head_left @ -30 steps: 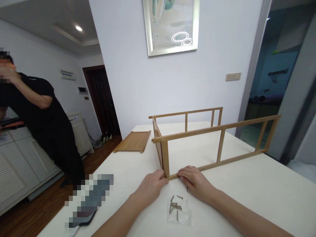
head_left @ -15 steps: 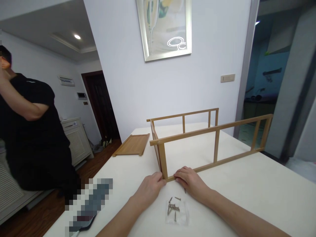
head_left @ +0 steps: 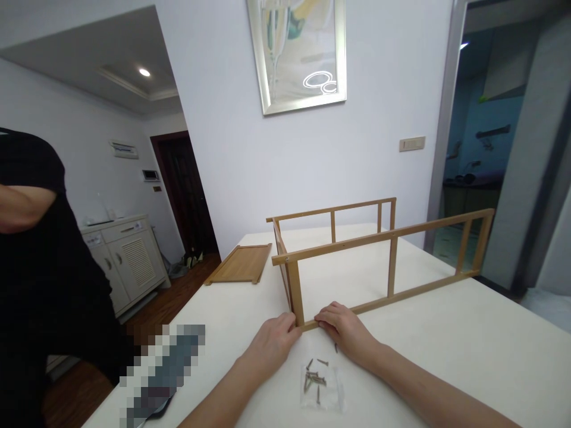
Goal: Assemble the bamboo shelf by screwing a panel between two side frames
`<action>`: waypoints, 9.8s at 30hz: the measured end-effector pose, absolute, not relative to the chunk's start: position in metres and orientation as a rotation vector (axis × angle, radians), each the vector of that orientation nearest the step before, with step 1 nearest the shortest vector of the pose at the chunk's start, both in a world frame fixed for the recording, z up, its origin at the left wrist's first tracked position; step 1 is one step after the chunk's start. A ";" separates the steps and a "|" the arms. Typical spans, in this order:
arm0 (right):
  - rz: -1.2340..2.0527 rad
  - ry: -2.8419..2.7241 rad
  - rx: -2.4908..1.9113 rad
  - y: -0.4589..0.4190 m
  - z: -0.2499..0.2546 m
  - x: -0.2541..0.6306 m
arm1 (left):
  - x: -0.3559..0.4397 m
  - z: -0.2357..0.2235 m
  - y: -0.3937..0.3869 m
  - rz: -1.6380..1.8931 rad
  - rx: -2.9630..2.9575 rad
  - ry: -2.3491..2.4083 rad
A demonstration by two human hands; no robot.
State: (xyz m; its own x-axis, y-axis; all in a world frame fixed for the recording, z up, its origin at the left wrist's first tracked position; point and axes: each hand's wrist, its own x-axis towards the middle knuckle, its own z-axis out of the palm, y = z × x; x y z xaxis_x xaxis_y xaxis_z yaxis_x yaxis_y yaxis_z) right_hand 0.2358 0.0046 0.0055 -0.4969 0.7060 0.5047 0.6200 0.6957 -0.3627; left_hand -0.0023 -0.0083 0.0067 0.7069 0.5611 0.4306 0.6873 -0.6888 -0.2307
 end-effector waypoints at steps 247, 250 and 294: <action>0.215 -2.301 -1.114 -0.001 0.015 0.235 | 0.043 0.113 0.020 -2.013 -1.763 -0.895; 0.216 -2.290 -1.115 -0.002 0.015 0.236 | 0.043 0.114 0.019 -2.013 -1.767 -0.889; 0.193 -2.264 -1.102 -0.005 0.012 0.237 | 0.045 0.113 0.019 -2.082 -1.851 -0.974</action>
State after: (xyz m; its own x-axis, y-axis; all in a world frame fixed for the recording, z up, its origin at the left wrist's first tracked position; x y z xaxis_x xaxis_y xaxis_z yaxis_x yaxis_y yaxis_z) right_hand 0.2372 -0.0046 0.0123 -0.4701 0.7546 0.4578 0.6663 0.6436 -0.3767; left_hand 0.0446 0.0191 0.1134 -0.2024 0.2768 0.9394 0.5440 -0.7659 0.3429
